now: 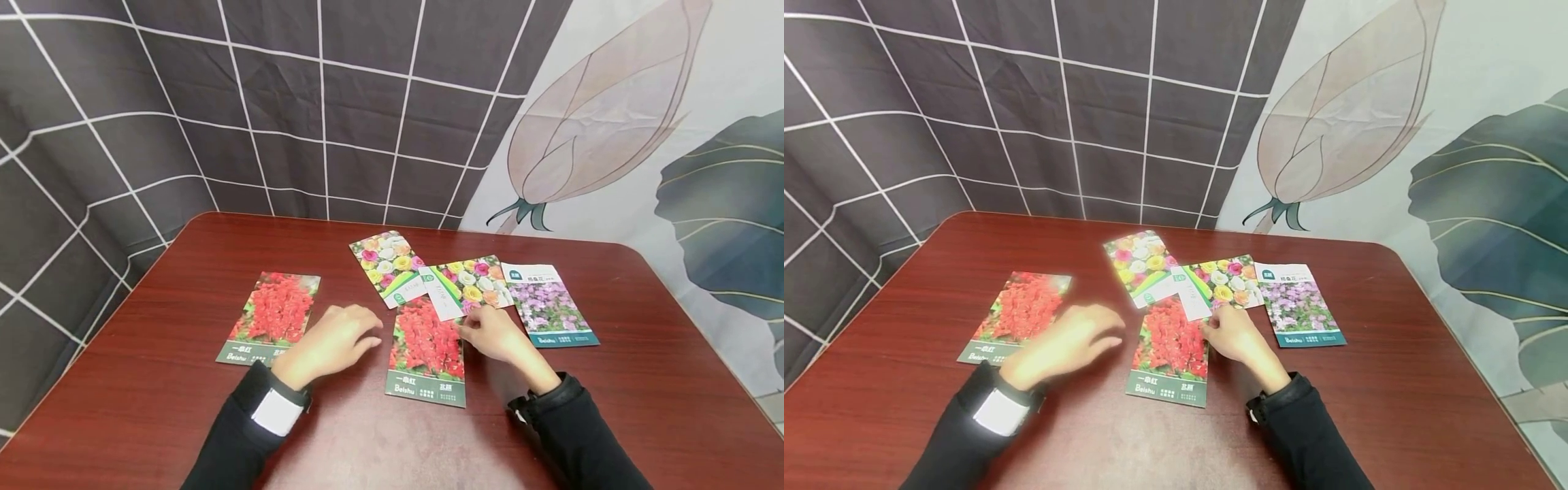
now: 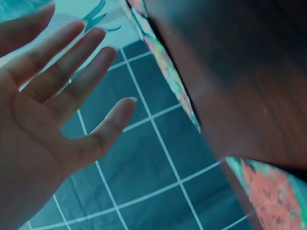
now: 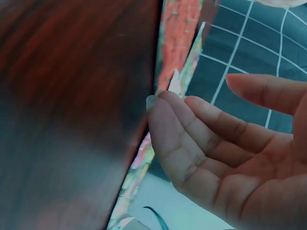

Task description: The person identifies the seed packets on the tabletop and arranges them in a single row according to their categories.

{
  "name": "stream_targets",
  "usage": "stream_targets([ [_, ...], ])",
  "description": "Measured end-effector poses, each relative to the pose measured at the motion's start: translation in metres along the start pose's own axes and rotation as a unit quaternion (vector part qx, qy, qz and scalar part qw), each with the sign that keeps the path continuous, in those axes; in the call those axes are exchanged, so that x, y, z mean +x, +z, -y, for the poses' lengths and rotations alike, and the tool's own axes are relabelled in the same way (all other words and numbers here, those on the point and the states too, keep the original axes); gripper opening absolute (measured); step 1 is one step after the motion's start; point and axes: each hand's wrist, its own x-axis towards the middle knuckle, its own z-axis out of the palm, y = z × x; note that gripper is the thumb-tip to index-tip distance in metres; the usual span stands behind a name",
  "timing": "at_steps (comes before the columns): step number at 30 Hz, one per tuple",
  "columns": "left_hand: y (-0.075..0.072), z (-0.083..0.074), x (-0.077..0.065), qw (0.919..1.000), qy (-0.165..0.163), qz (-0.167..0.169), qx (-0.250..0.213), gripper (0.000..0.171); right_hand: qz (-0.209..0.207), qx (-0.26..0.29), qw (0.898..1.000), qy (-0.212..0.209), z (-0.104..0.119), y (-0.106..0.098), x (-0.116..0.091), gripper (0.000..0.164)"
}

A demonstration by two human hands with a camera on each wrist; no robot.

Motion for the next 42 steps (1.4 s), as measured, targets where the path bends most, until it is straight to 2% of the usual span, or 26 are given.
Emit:
stream_targets([
  [6, 0.01, -0.008, -0.002, 0.9948, 0.017, 0.095, -0.031, 0.03, 0.031, 0.081, 0.995, 0.054, -0.008, 0.001, -0.001, 0.02],
  [10, 0.012, -0.013, -0.001, 0.9899, 0.022, 0.136, -0.032, 0.035, 0.037, 0.133, 0.988, 0.067, -0.01, -0.001, -0.001, 0.02],
  [13, 0.013, -0.016, 0.0, 0.9861, 0.011, 0.162, -0.036, 0.037, 0.042, 0.175, 0.981, 0.076, -0.011, -0.002, -0.002, 0.02],
  [18, 0.012, -0.018, 0.0, 0.9779, -0.022, 0.199, -0.06, 0.039, 0.051, 0.248, 0.963, 0.095, -0.013, 0.001, -0.003, 0.022],
  [25, 0.009, -0.019, 0.0, 0.9719, -0.038, 0.22, -0.075, 0.041, 0.049, 0.328, 0.936, 0.117, -0.015, 0.005, -0.005, 0.025],
  [31, 0.008, -0.019, -0.001, 0.9701, -0.036, 0.228, -0.075, 0.043, 0.051, 0.357, 0.923, 0.135, -0.015, 0.007, -0.006, 0.022],
  [36, 0.008, -0.019, -0.001, 0.97, -0.034, 0.23, -0.072, 0.044, 0.052, 0.365, 0.919, 0.139, -0.015, 0.008, -0.006, 0.022],
  [42, 0.009, -0.018, -0.001, 0.9704, -0.034, 0.228, -0.073, 0.043, 0.058, 0.358, 0.922, 0.137, -0.016, 0.009, -0.005, 0.019],
])
